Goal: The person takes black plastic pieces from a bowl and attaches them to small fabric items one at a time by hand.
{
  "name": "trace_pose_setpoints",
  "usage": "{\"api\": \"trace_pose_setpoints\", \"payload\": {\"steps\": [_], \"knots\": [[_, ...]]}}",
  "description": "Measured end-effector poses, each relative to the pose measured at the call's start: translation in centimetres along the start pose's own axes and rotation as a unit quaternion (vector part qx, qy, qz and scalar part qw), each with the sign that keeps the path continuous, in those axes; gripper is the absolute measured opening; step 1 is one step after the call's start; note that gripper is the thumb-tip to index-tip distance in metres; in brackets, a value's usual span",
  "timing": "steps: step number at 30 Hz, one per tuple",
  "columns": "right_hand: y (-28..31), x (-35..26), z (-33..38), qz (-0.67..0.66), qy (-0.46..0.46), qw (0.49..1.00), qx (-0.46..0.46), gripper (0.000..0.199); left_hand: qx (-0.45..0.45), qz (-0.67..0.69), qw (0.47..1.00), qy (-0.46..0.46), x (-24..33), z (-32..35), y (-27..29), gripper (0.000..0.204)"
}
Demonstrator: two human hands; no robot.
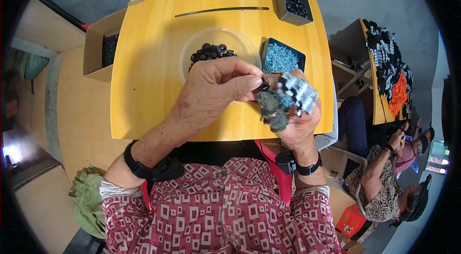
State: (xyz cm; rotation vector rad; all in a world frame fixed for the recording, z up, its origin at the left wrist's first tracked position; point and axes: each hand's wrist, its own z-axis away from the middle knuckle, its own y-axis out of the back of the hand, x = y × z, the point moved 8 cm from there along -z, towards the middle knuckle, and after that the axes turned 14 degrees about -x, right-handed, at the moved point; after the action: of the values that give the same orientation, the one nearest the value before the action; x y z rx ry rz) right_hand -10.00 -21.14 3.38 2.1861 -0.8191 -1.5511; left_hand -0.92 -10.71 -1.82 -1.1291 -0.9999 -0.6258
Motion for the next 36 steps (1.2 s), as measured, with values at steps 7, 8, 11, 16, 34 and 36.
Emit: {"api": "trace_pose_setpoints", "payload": {"steps": [7, 8, 11, 16, 34, 36], "knots": [[0.1, 0.5, 0.0, -0.003, 0.012, 1.0, 0.018, 0.032, -0.014, 0.026, 0.999, -0.027, -0.2, -0.3, 0.0, 0.023], [-0.1, 0.5, 0.1, -0.01, 0.023, 0.999, 0.038, 0.031, -0.013, 0.007, 1.0, -0.027, -0.1, -0.3, 0.1, 0.022], [-0.3, -0.9, -0.4, 0.09, 0.06, 0.994, 0.003, 0.029, -0.014, -0.027, 0.999, -0.03, 0.2, -0.1, 0.2, 0.021], [-0.5, -1.3, -0.3, 0.094, 0.068, 0.993, 0.018, 0.028, -0.008, -0.059, 0.998, -0.038, 0.3, 0.0, 0.3, 0.02], [-1.3, -2.7, 0.2, 0.126, 0.092, 0.988, -0.002, 0.027, 0.003, -0.023, 0.999, -0.023, -0.6, 1.8, 0.2, 0.02], [-0.2, -1.4, 1.0, 0.03, 0.083, 0.996, -0.007, 0.025, 0.012, -0.019, 0.999, -0.037, -0.5, 1.9, 0.4, 0.019]]}}
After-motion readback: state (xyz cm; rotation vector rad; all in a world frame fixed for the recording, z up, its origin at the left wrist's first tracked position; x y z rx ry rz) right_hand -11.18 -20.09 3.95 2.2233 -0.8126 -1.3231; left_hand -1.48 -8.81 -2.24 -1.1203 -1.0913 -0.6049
